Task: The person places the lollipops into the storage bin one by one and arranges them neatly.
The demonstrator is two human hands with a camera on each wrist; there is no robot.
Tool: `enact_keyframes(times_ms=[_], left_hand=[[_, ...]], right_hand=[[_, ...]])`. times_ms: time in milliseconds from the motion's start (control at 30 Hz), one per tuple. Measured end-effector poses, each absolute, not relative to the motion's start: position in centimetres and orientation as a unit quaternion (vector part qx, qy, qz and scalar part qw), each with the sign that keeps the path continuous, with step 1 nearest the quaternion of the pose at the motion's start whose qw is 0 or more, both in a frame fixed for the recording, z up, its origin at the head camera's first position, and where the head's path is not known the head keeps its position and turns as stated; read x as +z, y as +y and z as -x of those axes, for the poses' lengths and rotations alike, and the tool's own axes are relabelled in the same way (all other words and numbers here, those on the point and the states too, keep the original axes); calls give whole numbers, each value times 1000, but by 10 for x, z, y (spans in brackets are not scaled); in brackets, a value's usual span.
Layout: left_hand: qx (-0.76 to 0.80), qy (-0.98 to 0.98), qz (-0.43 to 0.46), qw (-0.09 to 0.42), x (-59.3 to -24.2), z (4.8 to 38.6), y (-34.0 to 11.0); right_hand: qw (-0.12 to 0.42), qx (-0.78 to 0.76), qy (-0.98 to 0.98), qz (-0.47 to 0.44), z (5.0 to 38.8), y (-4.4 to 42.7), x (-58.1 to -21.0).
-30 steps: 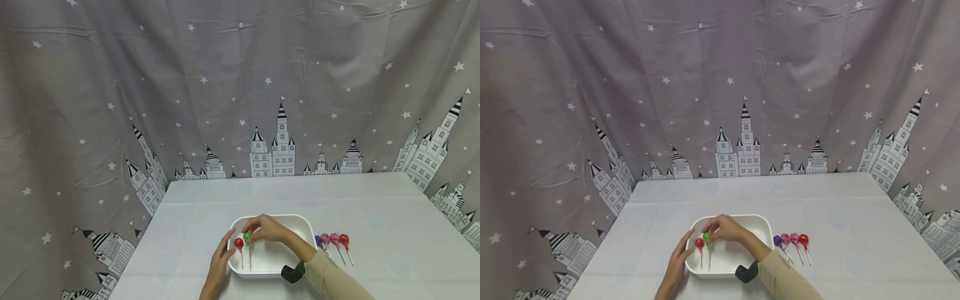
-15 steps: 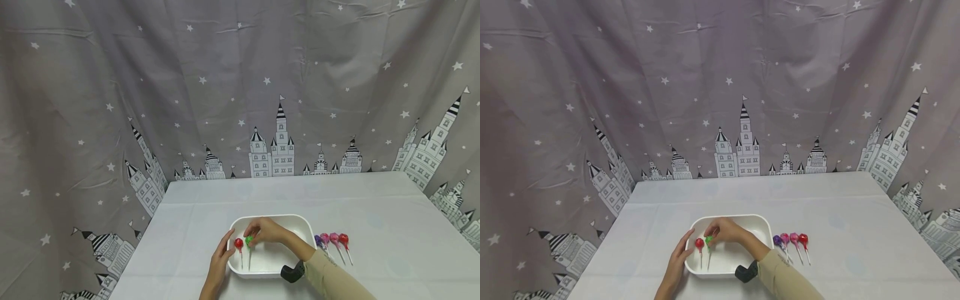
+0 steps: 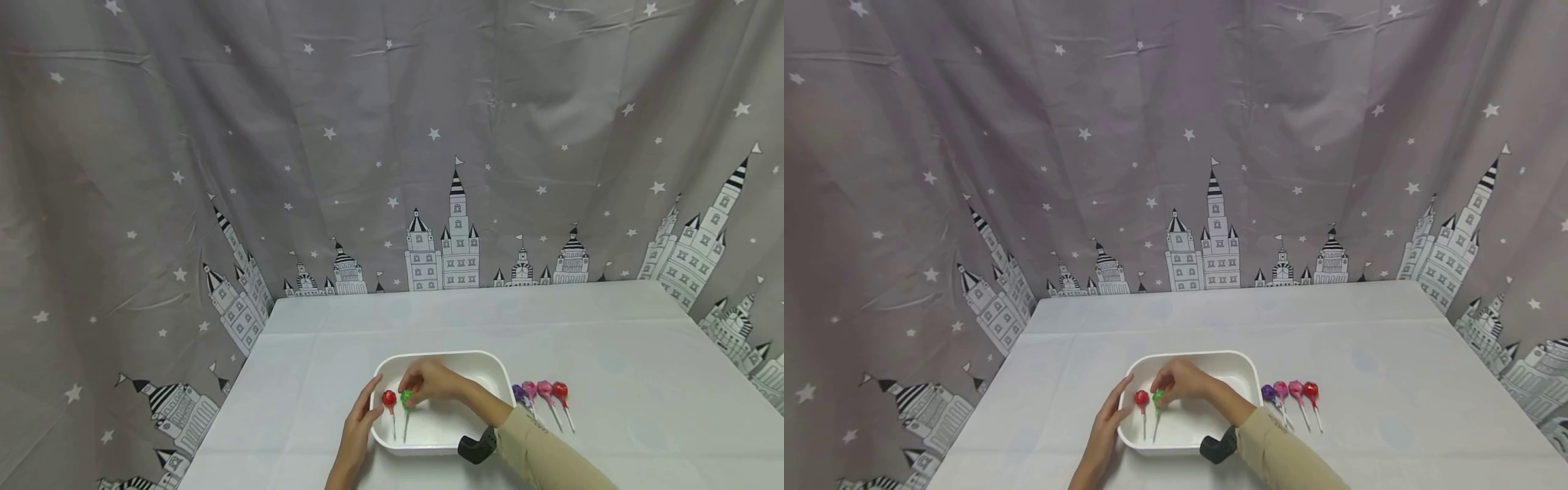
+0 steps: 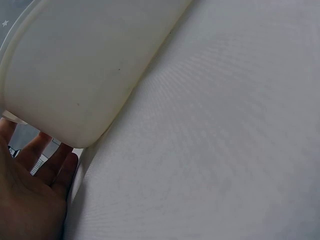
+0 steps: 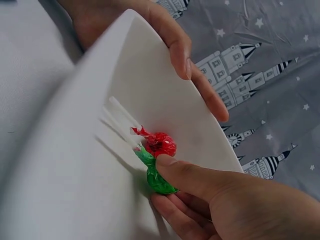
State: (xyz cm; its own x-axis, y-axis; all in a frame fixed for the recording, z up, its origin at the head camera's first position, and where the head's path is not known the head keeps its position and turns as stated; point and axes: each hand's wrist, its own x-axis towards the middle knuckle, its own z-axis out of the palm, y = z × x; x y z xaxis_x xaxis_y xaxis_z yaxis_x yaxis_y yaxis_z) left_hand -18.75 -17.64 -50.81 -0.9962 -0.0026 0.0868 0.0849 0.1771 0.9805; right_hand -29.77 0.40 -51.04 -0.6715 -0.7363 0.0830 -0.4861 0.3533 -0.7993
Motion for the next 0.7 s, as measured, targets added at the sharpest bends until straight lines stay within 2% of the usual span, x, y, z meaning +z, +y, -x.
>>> enact_keyframes(times_ms=[700], left_hand=[[-633,-773,35,41,-510,188,-177]], right_hand=[[131,-440,800,386,295,-2,-514]])
